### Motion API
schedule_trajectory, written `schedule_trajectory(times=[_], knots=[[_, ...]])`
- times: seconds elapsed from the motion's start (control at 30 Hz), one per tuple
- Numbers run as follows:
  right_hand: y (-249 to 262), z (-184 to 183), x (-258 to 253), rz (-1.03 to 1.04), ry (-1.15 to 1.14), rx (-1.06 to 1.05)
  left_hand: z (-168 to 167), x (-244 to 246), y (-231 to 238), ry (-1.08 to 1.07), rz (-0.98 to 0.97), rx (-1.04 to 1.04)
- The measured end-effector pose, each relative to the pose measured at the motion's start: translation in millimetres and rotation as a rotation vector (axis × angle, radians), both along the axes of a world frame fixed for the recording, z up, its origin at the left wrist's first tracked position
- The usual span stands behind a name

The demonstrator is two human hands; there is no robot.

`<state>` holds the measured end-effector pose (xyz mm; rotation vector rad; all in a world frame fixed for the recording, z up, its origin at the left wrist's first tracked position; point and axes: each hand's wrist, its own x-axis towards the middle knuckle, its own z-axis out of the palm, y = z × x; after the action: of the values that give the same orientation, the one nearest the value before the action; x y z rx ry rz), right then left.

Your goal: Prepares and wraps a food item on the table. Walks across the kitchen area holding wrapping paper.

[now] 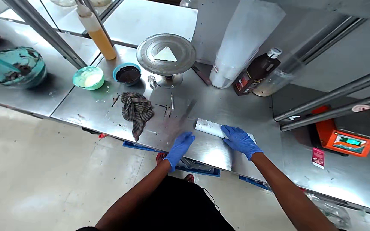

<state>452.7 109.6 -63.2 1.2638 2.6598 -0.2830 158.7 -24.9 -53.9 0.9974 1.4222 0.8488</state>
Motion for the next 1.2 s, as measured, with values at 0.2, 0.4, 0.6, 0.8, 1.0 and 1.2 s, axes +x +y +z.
schedule_trajectory(times=[0.2, 0.4, 0.6, 0.8, 1.0, 1.2], knots=[[14, 20, -2, 0.060, -0.054, -0.061, 1, 54, 21, -0.616, 0.068, -0.394], [35, 39, -3, -0.078, -0.073, -0.189, 7, 111, 53, -0.765, 0.179, -0.417], [46, 44, 0, -0.185, -0.058, -0.236, 4, 152, 88, -0.844, 0.477, -0.412], [15, 31, -3, -0.029, 0.011, -0.063, 5, 173, 98, -0.751, 0.704, -0.338], [-4, 22, -2, 0.077, 0.017, 0.063, -5, 164, 90, -0.775, 0.672, -0.281], [-28, 47, 26, -0.333, 0.538, 0.175, -10, 138, 83, -0.961, 0.421, -0.171]])
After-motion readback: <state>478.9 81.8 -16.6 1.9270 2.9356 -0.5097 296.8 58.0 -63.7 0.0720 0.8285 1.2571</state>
